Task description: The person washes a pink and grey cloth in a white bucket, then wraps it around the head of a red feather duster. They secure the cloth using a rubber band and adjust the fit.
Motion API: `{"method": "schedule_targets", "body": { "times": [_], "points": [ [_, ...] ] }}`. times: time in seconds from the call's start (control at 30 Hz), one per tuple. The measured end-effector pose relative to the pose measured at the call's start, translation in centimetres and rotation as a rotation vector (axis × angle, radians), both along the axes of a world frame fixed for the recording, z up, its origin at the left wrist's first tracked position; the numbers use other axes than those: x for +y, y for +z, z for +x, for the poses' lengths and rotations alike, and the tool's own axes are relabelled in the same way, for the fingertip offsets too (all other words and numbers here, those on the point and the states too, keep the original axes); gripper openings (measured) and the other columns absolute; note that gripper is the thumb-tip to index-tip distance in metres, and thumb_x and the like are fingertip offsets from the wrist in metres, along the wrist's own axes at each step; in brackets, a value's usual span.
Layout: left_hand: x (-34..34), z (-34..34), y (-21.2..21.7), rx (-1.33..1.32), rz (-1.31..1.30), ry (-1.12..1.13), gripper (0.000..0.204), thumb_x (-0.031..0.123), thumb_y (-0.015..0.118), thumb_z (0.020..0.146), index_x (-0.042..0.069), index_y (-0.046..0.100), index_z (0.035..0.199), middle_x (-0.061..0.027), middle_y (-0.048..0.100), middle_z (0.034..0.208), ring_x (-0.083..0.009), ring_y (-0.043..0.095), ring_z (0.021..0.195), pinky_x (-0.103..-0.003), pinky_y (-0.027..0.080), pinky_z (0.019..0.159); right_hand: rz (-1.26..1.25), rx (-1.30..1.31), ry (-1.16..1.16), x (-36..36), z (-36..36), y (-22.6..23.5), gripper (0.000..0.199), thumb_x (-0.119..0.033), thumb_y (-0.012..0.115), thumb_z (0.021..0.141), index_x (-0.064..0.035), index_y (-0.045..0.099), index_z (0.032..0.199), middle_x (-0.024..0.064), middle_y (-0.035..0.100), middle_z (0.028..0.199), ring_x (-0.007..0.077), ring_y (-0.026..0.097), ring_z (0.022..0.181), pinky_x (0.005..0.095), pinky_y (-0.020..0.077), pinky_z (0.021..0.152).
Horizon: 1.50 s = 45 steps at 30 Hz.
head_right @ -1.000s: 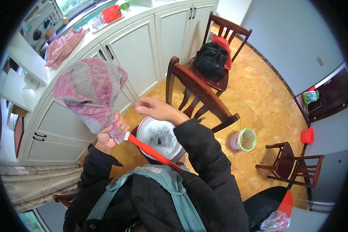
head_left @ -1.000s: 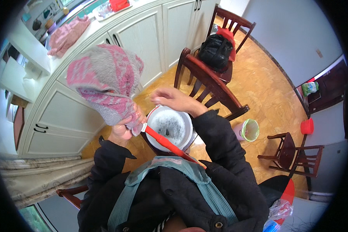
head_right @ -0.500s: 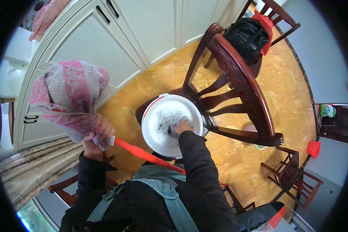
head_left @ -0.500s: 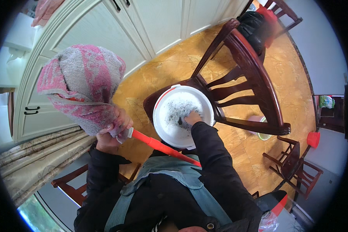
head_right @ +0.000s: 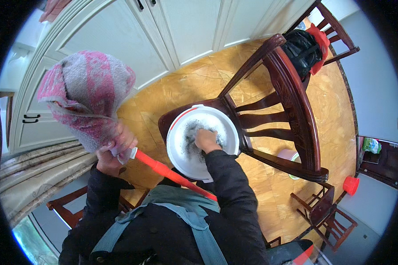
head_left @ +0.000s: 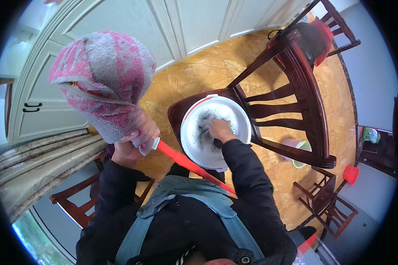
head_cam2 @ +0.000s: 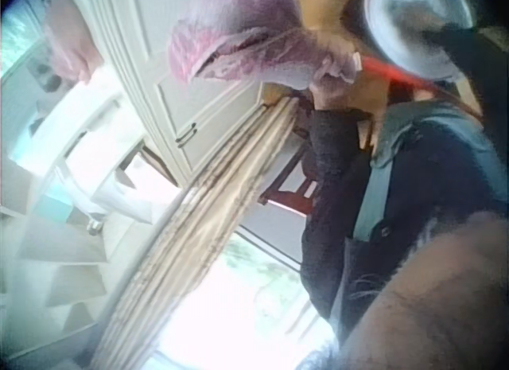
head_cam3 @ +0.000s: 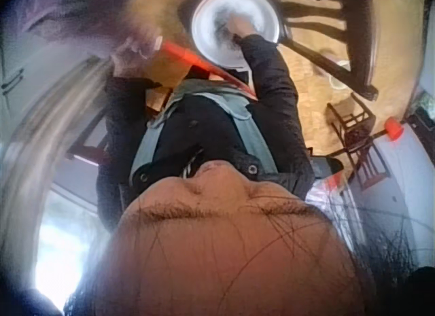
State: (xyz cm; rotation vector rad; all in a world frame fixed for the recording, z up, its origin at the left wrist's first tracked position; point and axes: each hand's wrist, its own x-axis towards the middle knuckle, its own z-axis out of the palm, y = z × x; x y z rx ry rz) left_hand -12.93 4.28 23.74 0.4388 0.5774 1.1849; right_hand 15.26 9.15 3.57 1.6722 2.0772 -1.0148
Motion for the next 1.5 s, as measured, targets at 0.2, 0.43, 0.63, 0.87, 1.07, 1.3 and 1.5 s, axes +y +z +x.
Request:
{"method": "schedule_targets", "body": {
  "times": [0.2,0.43,0.63,0.87,1.07,1.3,1.5],
  "points": [
    [0.9,2.0,1.6,0.007,0.050,-0.014,0.036,0.022,0.078,0.073,0.014,0.048,0.093,0.0052,0.048,0.076,-0.0100,0.047,0.064,-0.030,0.039,0.071,0.073,0.339,0.139,0.3,3.8,11.1,0.025,-0.025,0.061,0.093,-0.0007,0.066,0.095,0.0195,0.069,0.092,0.0424,0.064,0.087,0.0431,0.0497,0.079],
    [1.5,3.0,2.7,-0.008,0.064,-0.089,0.037,0.020,0.077,0.072,0.012,0.050,0.096,0.0006,0.047,0.077,-0.0138,0.048,0.073,-0.032,0.041,0.072,0.059,0.929,-0.156,-1.5,4.7,24.0,0.020,-0.015,0.057,0.098,0.0022,0.063,0.106,0.0106,0.064,0.092,0.0206,0.057,0.082,0.0322,0.0478,0.078],
    [2.0,4.2,3.5,-0.018,0.150,-0.208,0.037,0.030,0.073,0.080,0.006,0.059,0.105,-0.0081,0.059,0.092,-0.0197,0.059,0.081,-0.033,0.049,0.071,0.260,0.998,-0.111,-2.3,3.8,29.5,0.018,-0.010,0.056,0.097,0.0044,0.062,0.104,0.0124,0.064,0.096,0.0216,0.061,0.086,0.0315,0.0480,0.080],
    [2.5,7.0,7.7,0.056,0.214,-0.312,0.038,0.038,0.063,0.091,0.003,0.061,0.106,-0.0135,0.063,0.102,-0.0238,0.066,0.077,-0.035,0.053,0.068,0.532,1.048,-0.044,-2.0,2.6,34.7,0.017,-0.006,0.062,0.091,0.0036,0.062,0.106,0.0188,0.062,0.096,0.0347,0.062,0.086,0.0375,0.0496,0.079],
    [2.5,8.0,7.0,0.001,0.193,-0.275,0.030,0.031,0.068,0.087,0.005,0.061,0.100,-0.0096,0.061,0.095,-0.0285,0.064,0.078,-0.045,0.052,0.076,0.494,1.233,-0.203,-1.9,2.2,35.6,0.016,-0.013,0.060,0.095,0.0011,0.062,0.102,0.0117,0.061,0.089,0.0218,0.060,0.080,0.0316,0.0476,0.074],
    [2.6,8.8,7.6,0.096,0.127,-0.211,0.045,0.013,0.079,0.074,0.011,0.055,0.112,-0.0032,0.052,0.103,-0.0163,0.051,0.093,-0.034,0.050,0.070,0.143,1.472,-0.693,-3.2,5.4,23.4,0.028,-0.030,0.058,0.099,-0.0026,0.063,0.103,0.0018,0.062,0.092,0.0106,0.057,0.088,0.0259,0.0467,0.077],
    [3.3,9.7,8.6,0.091,0.180,-0.354,0.047,0.023,0.083,0.071,0.011,0.046,0.099,-0.0038,0.049,0.093,-0.0167,0.054,0.078,-0.027,0.046,0.059,-0.513,1.253,-0.916,-2.9,4.2,8.6,0.075,-0.064,0.034,0.099,-0.0123,0.028,0.153,0.0096,0.037,0.151,0.0264,0.045,0.132,0.0461,0.0435,0.101]
  ]
}}
